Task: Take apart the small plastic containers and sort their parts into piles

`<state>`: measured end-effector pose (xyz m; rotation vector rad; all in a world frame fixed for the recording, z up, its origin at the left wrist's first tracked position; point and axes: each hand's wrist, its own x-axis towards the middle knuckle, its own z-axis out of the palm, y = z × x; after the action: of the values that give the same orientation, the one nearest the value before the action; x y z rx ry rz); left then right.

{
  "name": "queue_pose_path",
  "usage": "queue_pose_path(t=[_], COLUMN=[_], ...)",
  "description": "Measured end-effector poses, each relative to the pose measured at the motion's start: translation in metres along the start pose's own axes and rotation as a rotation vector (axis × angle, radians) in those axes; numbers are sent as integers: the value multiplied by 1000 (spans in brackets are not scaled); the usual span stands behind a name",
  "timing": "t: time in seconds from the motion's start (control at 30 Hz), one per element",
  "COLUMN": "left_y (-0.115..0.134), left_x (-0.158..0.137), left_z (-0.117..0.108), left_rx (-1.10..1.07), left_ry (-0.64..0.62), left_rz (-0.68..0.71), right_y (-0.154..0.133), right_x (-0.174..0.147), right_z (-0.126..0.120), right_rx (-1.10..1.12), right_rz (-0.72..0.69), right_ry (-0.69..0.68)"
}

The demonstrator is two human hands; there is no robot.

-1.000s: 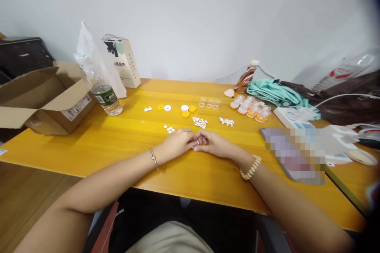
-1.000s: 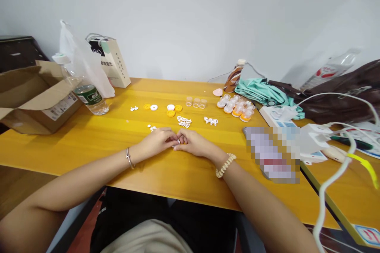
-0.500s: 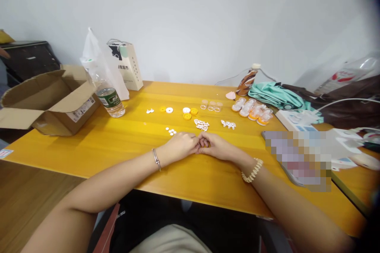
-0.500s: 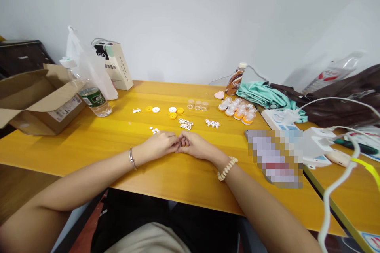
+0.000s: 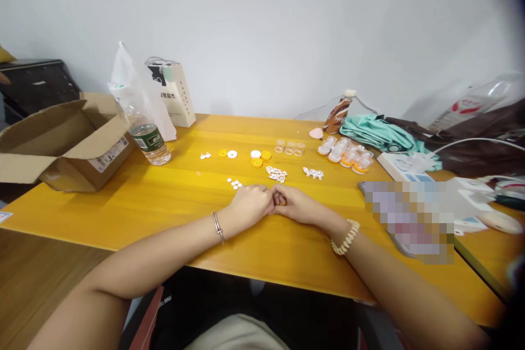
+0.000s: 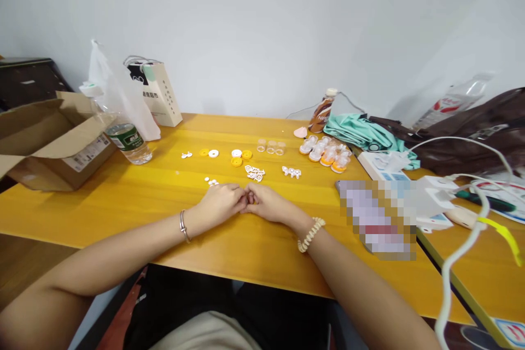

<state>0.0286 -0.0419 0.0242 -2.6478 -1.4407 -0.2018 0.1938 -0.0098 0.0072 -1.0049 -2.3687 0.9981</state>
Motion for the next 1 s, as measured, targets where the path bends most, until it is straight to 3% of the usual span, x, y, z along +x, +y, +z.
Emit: queue_pose_path(t=[0.23,0.4,0.53,0.63,0.83,1.0], left_y=[-3,-40,-86,-104,-96,-87], left_x=[-1,-6,-12,-13,-11,-13], left_z=[3,-12,-25,-28,-28,-30], left_rx=[-40,-24,-28,52,226,200], left_ry=[93,222,97,-8,-93,-62], left_rz=[74,156,166,133,170,227], right_y=[4,0,-2,0,0,0], right_x=[2,0,-1,-1,0,-1], right_z=[2,0,-2,-3,-3,-2], right_rx=[43,72,69,65,56,64], right_rz=[-4,49,81,79,77,68], right_ry=[1,-27,-38,-49,-43,-47])
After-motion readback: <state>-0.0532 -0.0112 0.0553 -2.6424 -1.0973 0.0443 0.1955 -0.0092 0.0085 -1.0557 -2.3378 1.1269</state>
